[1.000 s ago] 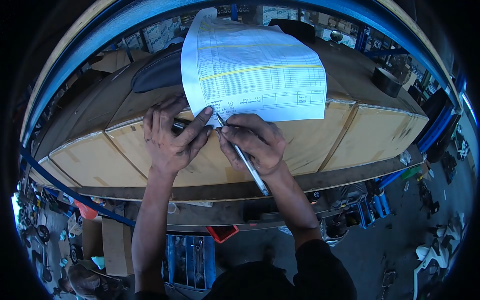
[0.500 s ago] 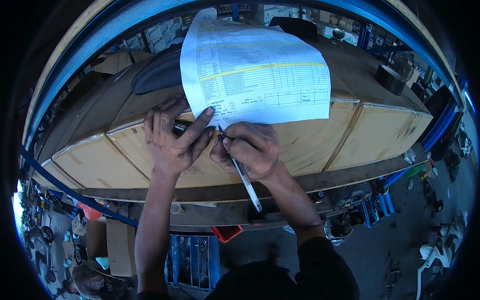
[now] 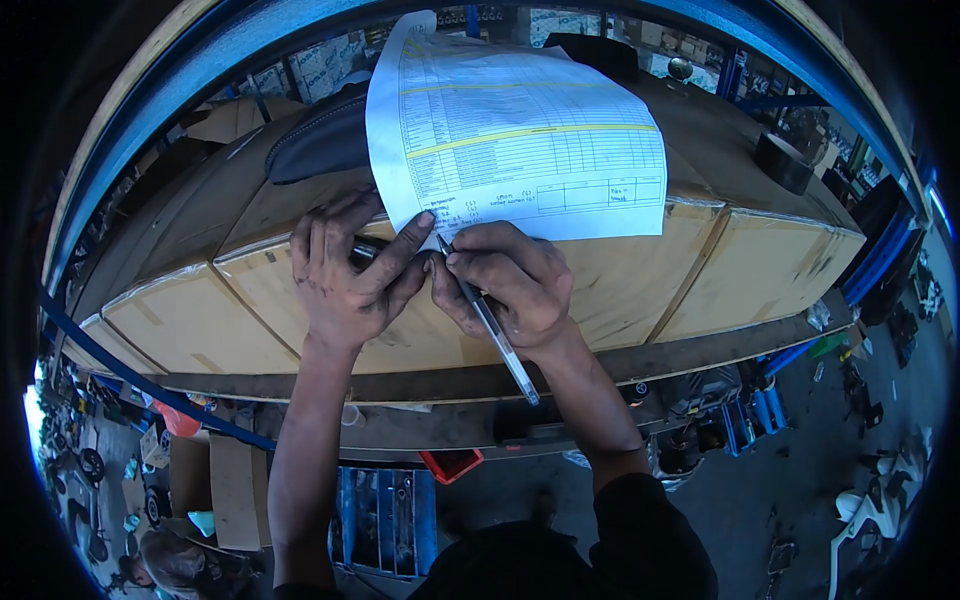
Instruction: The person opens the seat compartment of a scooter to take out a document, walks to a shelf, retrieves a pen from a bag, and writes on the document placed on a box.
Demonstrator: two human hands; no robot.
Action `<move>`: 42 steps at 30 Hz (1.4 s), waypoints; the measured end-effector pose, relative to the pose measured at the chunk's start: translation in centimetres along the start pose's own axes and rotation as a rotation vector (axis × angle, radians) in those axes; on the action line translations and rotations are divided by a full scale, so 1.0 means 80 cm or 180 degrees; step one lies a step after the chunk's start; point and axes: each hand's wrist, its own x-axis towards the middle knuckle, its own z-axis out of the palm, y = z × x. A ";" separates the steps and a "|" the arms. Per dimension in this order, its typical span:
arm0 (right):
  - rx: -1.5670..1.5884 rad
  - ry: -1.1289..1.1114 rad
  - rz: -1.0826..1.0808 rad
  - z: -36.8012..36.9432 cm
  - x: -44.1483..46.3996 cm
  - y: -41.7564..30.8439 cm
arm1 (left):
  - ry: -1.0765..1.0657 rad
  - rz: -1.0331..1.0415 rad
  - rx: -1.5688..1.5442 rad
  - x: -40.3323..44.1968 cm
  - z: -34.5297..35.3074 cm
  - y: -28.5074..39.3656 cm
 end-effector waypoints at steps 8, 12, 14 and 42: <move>-0.0172 -0.0359 -0.0390 -0.004 0.004 -0.002 | 0.0065 -0.0005 -0.0007 -0.002 0.002 0.000; -0.0036 -0.0280 -0.0527 -0.003 0.011 -0.005 | 0.0062 0.0000 -0.0038 -0.001 0.001 0.000; -0.0295 -0.0365 -0.0443 -0.002 0.010 0.001 | 0.0067 -0.0016 -0.0042 -0.003 0.004 0.000; -0.0233 -0.0560 -0.0663 0.002 0.000 0.006 | 0.0026 -0.0028 -0.0073 -0.004 0.001 -0.001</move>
